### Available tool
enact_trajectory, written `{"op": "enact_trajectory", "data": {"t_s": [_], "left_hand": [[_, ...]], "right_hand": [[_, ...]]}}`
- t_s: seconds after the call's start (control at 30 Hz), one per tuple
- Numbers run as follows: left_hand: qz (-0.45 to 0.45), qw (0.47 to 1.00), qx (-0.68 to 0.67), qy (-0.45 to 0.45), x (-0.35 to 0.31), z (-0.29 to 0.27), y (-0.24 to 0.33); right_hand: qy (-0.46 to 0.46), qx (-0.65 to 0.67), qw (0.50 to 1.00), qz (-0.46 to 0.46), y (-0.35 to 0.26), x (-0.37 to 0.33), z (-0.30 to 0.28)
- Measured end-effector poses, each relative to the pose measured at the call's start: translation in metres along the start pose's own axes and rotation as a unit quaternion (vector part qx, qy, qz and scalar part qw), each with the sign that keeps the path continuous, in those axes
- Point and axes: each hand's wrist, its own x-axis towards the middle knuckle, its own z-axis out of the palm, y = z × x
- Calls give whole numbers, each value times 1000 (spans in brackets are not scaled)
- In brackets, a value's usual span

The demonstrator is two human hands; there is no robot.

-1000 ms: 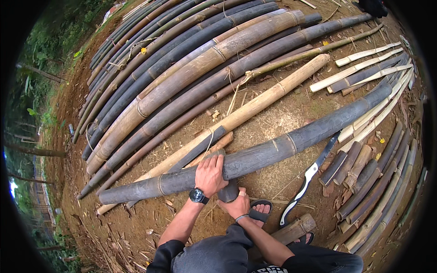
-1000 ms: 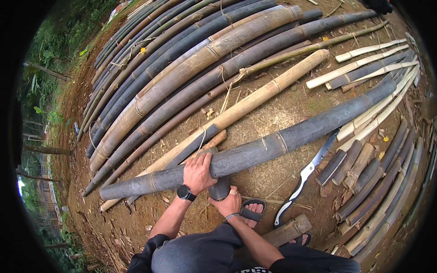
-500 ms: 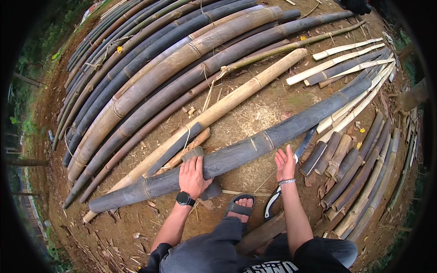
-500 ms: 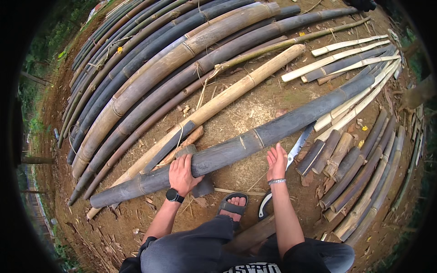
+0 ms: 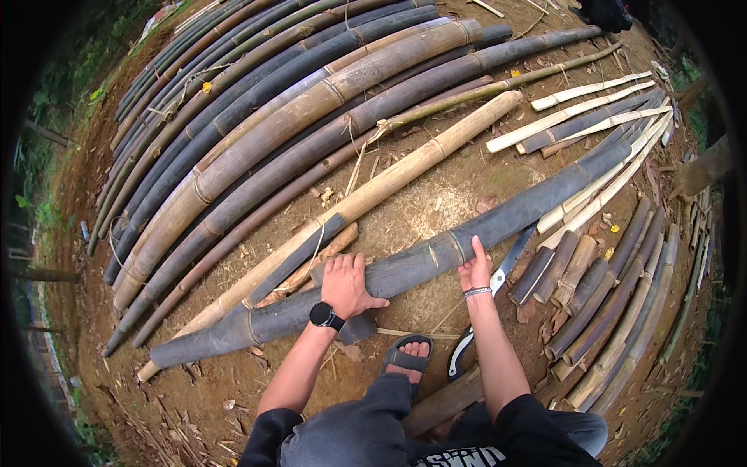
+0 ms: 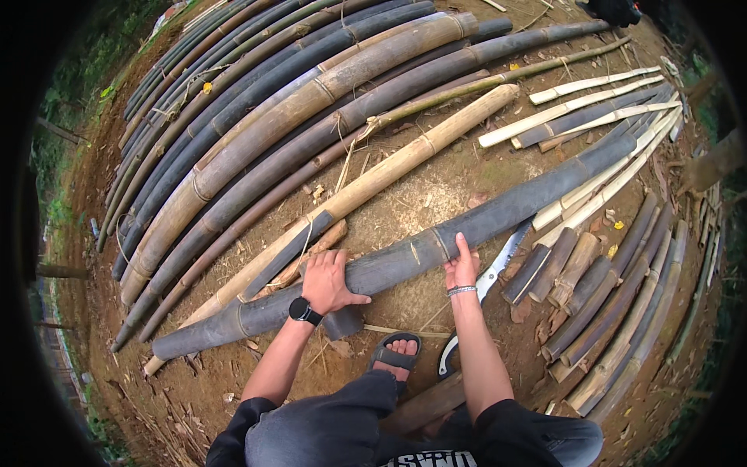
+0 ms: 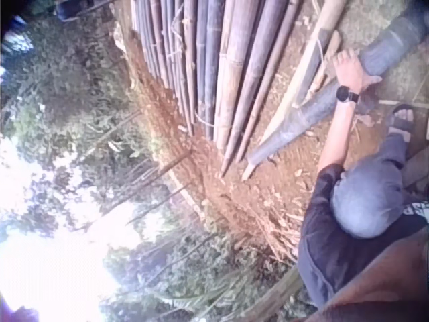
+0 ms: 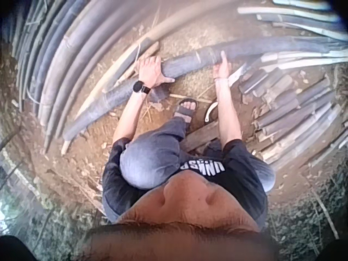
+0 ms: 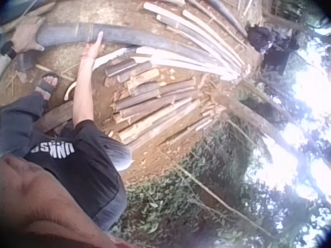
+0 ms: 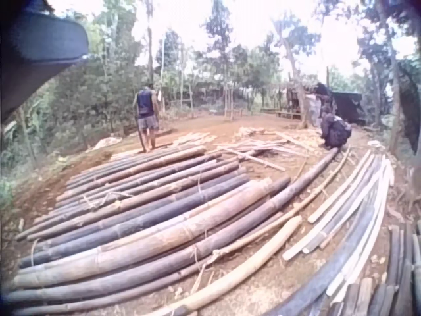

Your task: The person saws a large bamboo pole while sitting on the ground, holding the pole steady with one hand and using a hand saw with the other.

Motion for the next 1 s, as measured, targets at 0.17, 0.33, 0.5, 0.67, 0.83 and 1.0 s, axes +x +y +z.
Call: {"op": "enact_trajectory", "data": {"t_s": [0.17, 0.33, 0.5, 0.67, 0.83, 1.0], "left_hand": [[-41, 996, -59, -58, 4, -3, 10], [-35, 998, -42, 36, -9, 4, 7], [-21, 997, -38, 57, -7, 20, 6], [-21, 996, -46, 69, -9, 24, 5], [-28, 996, -38, 69, -12, 24, 8], [2, 987, -23, 157, -24, 32, 15]], "right_hand": [[9, 10, 1000, -12, 3, -1, 0], [-36, 60, 997, -13, 12, -3, 3], [-46, 17, 999, -3, 16, 0, -10], [4, -57, 998, 18, -8, -29, -13], [84, -89, 992, 4, -26, -66, -16], [28, -232, 967, -98, -29, -98, -28]]}}
